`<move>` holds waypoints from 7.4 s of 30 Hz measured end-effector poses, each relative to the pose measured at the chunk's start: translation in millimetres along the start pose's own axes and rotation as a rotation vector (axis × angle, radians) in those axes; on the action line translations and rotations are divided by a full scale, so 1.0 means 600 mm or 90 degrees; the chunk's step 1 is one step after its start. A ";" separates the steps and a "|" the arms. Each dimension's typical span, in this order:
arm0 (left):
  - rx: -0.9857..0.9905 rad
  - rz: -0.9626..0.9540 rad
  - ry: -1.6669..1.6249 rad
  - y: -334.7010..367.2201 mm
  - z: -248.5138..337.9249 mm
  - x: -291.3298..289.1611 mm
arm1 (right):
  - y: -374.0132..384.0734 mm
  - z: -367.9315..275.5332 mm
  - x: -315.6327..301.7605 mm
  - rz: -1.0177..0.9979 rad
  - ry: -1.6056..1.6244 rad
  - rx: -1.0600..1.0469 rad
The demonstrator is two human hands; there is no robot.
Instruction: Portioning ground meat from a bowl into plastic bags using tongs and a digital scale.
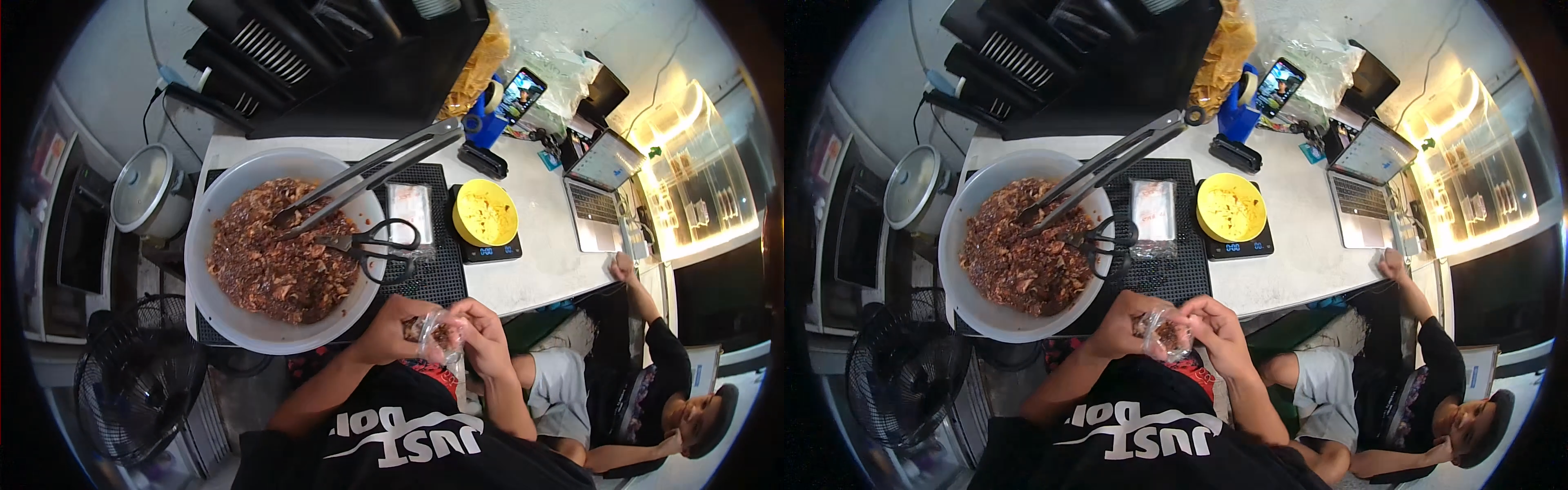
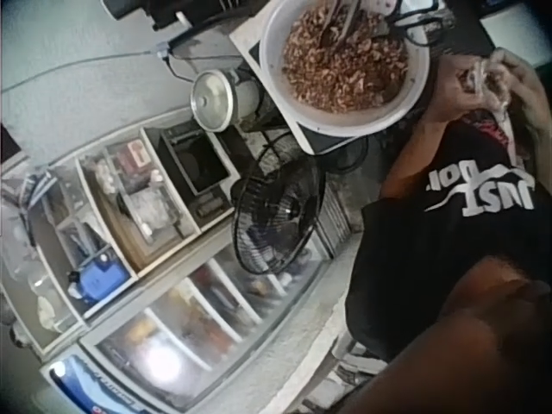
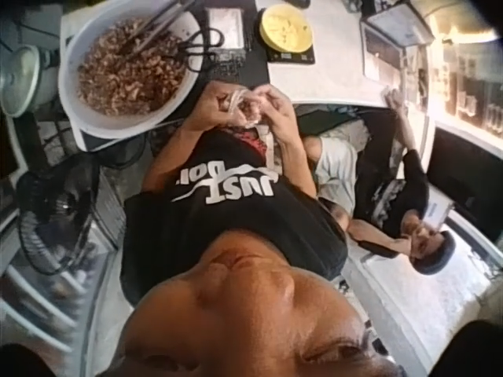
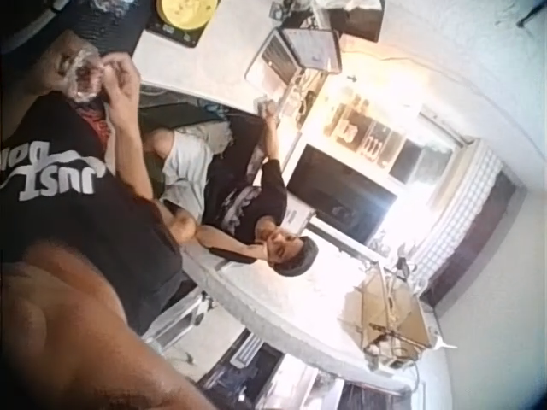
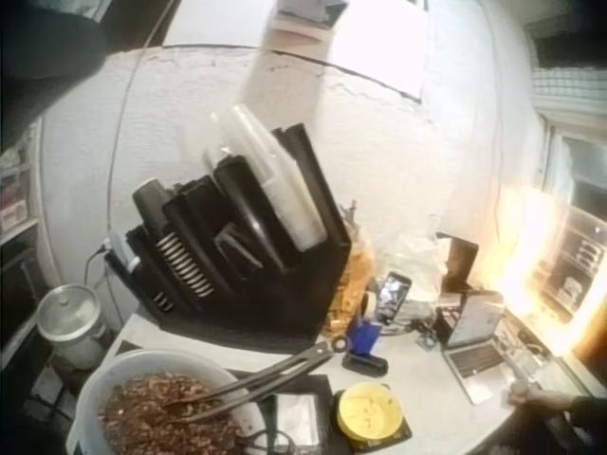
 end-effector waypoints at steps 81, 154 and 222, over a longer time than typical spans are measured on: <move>-0.225 0.165 0.094 -0.060 -0.005 -0.041 | 0.061 -0.203 0.023 0.040 -0.549 -0.256; -0.136 0.016 0.425 0.014 0.053 0.065 | 0.057 -0.145 0.064 -0.435 -0.869 -0.103; 0.068 0.518 0.613 0.005 0.106 0.028 | 0.045 0.098 0.072 0.161 0.250 -0.014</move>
Point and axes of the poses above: each hand's wrist, its own y-axis towards the middle knuckle, its own x-axis out of the palm, z = x × y, the point moved 9 cm from there along y, towards the middle knuckle, and after that the axes turned 7 degrees about -z, right-handed, at the moved point
